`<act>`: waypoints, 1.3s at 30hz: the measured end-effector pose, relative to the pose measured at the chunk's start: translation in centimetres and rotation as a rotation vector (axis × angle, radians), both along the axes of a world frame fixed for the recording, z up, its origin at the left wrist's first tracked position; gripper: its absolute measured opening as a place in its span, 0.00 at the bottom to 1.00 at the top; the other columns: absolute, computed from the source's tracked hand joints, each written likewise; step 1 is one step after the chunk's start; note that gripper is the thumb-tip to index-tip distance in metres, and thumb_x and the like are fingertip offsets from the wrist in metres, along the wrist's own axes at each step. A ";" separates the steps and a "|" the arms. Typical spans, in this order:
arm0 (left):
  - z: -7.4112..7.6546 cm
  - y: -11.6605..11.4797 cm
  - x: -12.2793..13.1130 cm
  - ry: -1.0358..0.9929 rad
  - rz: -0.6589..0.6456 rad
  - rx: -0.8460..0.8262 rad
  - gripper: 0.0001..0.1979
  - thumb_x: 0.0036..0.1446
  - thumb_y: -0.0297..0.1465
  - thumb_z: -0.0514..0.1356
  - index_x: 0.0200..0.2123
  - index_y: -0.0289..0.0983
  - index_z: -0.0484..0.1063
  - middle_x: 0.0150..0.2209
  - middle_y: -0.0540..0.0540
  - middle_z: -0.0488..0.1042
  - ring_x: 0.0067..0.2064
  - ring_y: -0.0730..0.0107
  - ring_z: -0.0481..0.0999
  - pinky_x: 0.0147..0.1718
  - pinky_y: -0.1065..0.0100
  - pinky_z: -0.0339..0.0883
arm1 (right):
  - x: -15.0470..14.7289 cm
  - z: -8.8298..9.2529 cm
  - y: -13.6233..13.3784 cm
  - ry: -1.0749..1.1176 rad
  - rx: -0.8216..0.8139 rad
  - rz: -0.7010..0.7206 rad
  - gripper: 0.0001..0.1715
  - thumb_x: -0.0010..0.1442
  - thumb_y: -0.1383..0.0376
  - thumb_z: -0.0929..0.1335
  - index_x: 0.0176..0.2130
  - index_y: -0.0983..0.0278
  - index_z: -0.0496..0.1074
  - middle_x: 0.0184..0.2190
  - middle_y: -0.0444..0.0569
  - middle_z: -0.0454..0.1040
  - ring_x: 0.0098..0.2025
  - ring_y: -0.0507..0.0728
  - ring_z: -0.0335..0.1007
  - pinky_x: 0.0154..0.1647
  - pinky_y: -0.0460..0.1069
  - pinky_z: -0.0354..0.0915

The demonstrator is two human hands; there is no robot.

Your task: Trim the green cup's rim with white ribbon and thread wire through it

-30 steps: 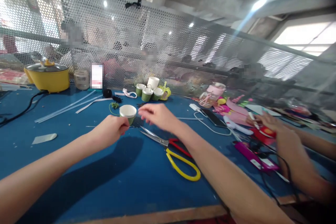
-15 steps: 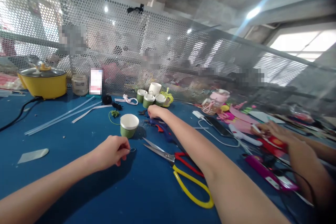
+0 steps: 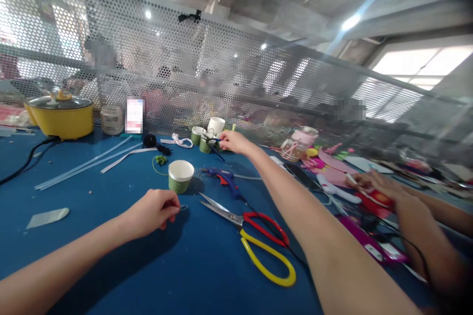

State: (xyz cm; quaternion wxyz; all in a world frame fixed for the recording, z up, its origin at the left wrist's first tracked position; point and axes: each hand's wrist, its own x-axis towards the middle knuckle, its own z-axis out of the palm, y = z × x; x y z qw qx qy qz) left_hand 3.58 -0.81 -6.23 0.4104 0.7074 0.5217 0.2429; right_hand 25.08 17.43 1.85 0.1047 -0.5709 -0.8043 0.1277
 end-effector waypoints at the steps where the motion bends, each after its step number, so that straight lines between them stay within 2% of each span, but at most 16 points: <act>1: 0.1 0.0 -0.1 0.008 0.004 0.028 0.07 0.49 0.33 0.50 0.27 0.36 0.65 0.22 0.51 0.70 0.19 0.75 0.65 0.21 0.72 0.59 | 0.5 0.9 -0.9 0.091 0.016 -0.012 0.10 0.59 0.66 0.62 0.41 0.69 0.65 0.35 0.50 0.70 0.31 0.51 0.68 0.30 0.47 0.66; 4: 0.2 0.0 -0.1 -0.007 0.032 0.115 0.09 0.50 0.35 0.51 0.28 0.36 0.66 0.21 0.50 0.69 0.23 0.72 0.66 0.23 0.71 0.58 | 1.7 3.1 -5.1 0.334 0.043 -0.012 0.04 0.59 0.71 0.60 0.38 0.67 0.61 0.28 0.46 0.68 0.20 0.45 0.59 0.17 0.41 0.56; 7: 0.4 0.0 0.3 -0.126 0.087 0.156 0.12 0.49 0.39 0.54 0.29 0.35 0.66 0.21 0.51 0.66 0.24 0.73 0.64 0.23 0.71 0.56 | 1.8 3.7 -10.3 0.502 -0.031 0.029 0.02 0.58 0.71 0.60 0.33 0.65 0.59 0.24 0.43 0.65 0.17 0.43 0.53 0.13 0.39 0.47; 9: 0.9 -0.2 0.7 -0.243 0.124 0.185 0.15 0.48 0.41 0.55 0.32 0.34 0.66 0.21 0.53 0.63 0.23 0.74 0.61 0.23 0.72 0.55 | 1.2 3.0 -13.4 0.840 -0.298 0.119 0.04 0.55 0.69 0.63 0.30 0.66 0.60 0.23 0.42 0.64 0.16 0.42 0.49 0.12 0.39 0.43; 12: 1.7 -1.0 1.2 -0.346 0.110 0.209 0.16 0.48 0.42 0.55 0.32 0.33 0.66 0.21 0.54 0.59 0.24 0.76 0.58 0.23 0.73 0.53 | -0.2 1.2 -16.5 1.097 -0.566 0.165 0.09 0.49 0.68 0.68 0.30 0.67 0.61 0.20 0.41 0.64 0.16 0.42 0.48 0.12 0.38 0.41; 15: 2.1 -1.8 1.1 -0.318 0.094 0.212 0.15 0.51 0.41 0.53 0.24 0.34 0.63 0.20 0.55 0.55 0.24 0.77 0.54 0.23 0.74 0.51 | -1.5 -0.7 -17.7 1.243 -0.671 0.192 0.10 0.47 0.70 0.69 0.31 0.68 0.64 0.21 0.40 0.64 0.17 0.41 0.49 0.13 0.38 0.44; 17: 2.2 -2.2 0.9 -0.291 0.101 0.214 0.15 0.51 0.40 0.53 0.22 0.34 0.61 0.19 0.55 0.53 0.23 0.78 0.52 0.21 0.74 0.48 | -2.1 -1.9 -17.7 1.266 -0.712 0.226 0.10 0.48 0.69 0.69 0.33 0.68 0.66 0.25 0.43 0.67 0.19 0.42 0.53 0.15 0.39 0.51; 19: 2.1 -2.5 0.8 -0.278 0.076 0.204 0.15 0.52 0.39 0.52 0.21 0.34 0.61 0.19 0.55 0.52 0.23 0.78 0.50 0.21 0.74 0.46 | -2.5 -3.1 -17.7 1.222 -0.723 0.276 0.11 0.48 0.68 0.69 0.35 0.67 0.68 0.31 0.46 0.69 0.25 0.45 0.61 0.22 0.41 0.58; 21: 1.9 -2.8 0.9 -0.275 0.027 0.182 0.15 0.52 0.38 0.53 0.20 0.34 0.60 0.19 0.55 0.53 0.23 0.79 0.50 0.21 0.74 0.46 | -2.8 -4.3 -17.8 1.204 -0.737 0.370 0.13 0.48 0.68 0.69 0.38 0.65 0.70 0.37 0.49 0.70 0.37 0.50 0.65 0.34 0.45 0.62; 23: 1.7 -3.0 1.1 -0.275 -0.008 0.155 0.15 0.52 0.37 0.53 0.18 0.35 0.58 0.18 0.55 0.54 0.22 0.79 0.51 0.21 0.74 0.47 | -3.1 -5.1 -18.0 1.252 -0.799 0.491 0.17 0.49 0.66 0.68 0.41 0.64 0.70 0.42 0.50 0.70 0.45 0.54 0.64 0.43 0.49 0.61; 25: 1.6 -3.1 1.4 -0.281 -0.015 0.133 0.16 0.51 0.37 0.54 0.17 0.35 0.58 0.17 0.56 0.54 0.22 0.79 0.51 0.21 0.74 0.48 | -3.3 -5.5 -18.3 1.301 -0.832 0.564 0.18 0.51 0.66 0.67 0.44 0.62 0.69 0.45 0.50 0.69 0.49 0.56 0.62 0.48 0.52 0.58; 28: 2.0 -3.3 1.5 -0.339 -0.002 0.121 0.14 0.51 0.37 0.55 0.20 0.34 0.62 0.19 0.55 0.57 0.23 0.78 0.54 0.22 0.74 0.51 | -3.4 -5.0 -18.5 1.335 -0.763 0.557 0.15 0.55 0.65 0.64 0.44 0.62 0.70 0.46 0.51 0.70 0.51 0.56 0.62 0.51 0.54 0.57; 30: 2.6 -3.5 1.3 -0.396 0.002 0.121 0.12 0.50 0.37 0.55 0.27 0.33 0.66 0.23 0.52 0.62 0.25 0.77 0.58 0.24 0.73 0.54 | -3.1 -4.3 -18.6 1.354 -0.691 0.531 0.15 0.57 0.64 0.62 0.44 0.62 0.70 0.44 0.51 0.71 0.50 0.57 0.63 0.51 0.55 0.57; 33: 3.9 -4.1 0.8 -0.391 -0.010 0.108 0.16 0.53 0.38 0.53 0.40 0.34 0.67 0.29 0.49 0.66 0.28 0.75 0.61 0.25 0.73 0.55 | -2.2 -3.3 -18.7 1.338 -0.547 0.458 0.15 0.58 0.63 0.62 0.46 0.62 0.67 0.42 0.50 0.72 0.47 0.56 0.66 0.52 0.56 0.57; 35: 4.5 -4.3 0.4 -0.339 -0.001 0.109 0.18 0.56 0.40 0.48 0.43 0.36 0.67 0.29 0.49 0.66 0.27 0.75 0.61 0.24 0.74 0.54 | -1.6 -2.9 -19.1 1.248 -0.429 0.379 0.16 0.58 0.63 0.61 0.47 0.62 0.66 0.42 0.49 0.71 0.45 0.55 0.67 0.52 0.55 0.57; 39: 4.4 -4.3 0.3 -0.168 0.065 0.226 0.19 0.59 0.39 0.42 0.35 0.35 0.68 0.21 0.51 0.64 0.24 0.74 0.62 0.24 0.73 0.56 | -1.5 -3.1 -20.0 0.856 -0.211 0.272 0.18 0.58 0.62 0.62 0.48 0.63 0.63 0.41 0.50 0.69 0.43 0.56 0.67 0.48 0.54 0.60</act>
